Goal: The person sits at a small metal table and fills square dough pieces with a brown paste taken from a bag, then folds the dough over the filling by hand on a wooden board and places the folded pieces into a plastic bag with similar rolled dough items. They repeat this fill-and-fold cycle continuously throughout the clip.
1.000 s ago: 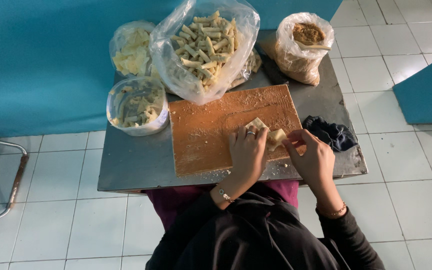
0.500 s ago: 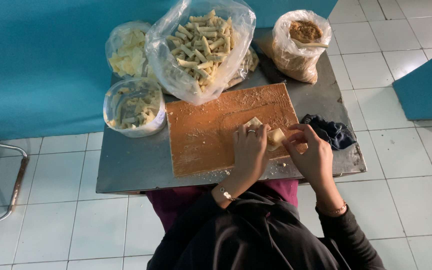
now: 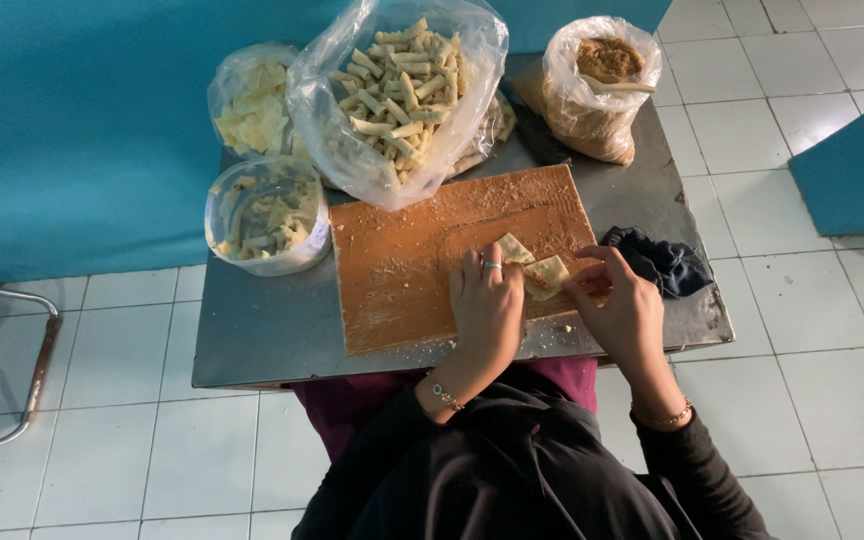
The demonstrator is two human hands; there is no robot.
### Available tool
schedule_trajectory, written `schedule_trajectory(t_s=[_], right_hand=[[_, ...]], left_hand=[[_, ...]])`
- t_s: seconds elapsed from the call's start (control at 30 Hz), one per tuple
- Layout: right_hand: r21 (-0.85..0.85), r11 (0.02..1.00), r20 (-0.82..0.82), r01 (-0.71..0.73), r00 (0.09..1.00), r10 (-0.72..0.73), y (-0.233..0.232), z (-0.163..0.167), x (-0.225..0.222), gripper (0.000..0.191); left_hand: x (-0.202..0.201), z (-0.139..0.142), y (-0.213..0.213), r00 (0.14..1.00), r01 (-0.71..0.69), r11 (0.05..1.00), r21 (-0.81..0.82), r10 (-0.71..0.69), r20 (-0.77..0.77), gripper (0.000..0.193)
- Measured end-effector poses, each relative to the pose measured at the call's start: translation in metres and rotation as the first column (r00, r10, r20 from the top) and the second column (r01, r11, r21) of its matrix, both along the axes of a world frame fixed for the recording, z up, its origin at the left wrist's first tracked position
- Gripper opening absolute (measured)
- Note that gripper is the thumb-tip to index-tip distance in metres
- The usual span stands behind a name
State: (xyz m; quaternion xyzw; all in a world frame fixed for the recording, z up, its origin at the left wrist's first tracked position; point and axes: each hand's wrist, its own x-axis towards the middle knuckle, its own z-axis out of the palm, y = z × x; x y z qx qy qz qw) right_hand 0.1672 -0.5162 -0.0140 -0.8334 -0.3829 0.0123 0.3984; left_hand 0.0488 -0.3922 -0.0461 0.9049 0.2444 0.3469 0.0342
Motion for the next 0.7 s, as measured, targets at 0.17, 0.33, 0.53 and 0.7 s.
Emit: schedule_trajectory(t_s=[0.17, 0.33, 0.53, 0.7], right_hand=[[0.003, 1.0, 0.033, 0.005, 0.999, -0.005, 0.001, 0.0, -0.001, 0.036], [-0.01, 1.0, 0.028, 0.013, 1.0, -0.013, 0.001, 0.0, -0.002, 0.036], [0.026, 0.999, -0.002, -0.023, 1.0, 0.023, 0.001, 0.003, -0.001, 0.038], [0.094, 0.992, -0.129, -0.089, 0.986, 0.101, 0.009, 0.01, -0.001, 0.041]], left_hand=[[0.001, 0.003, 0.002, 0.999, -0.01, 0.999, -0.045, 0.009, -0.032, 0.009], [0.001, 0.005, 0.003, 1.0, 0.017, 0.996, -0.088, -0.018, -0.005, 0.008], [0.003, 0.003, 0.005, 1.0, 0.009, 0.996, -0.091, -0.006, 0.027, 0.01], [-0.006, 0.001, 0.011, 0.999, 0.038, 0.99, -0.136, -0.032, 0.042, 0.013]])
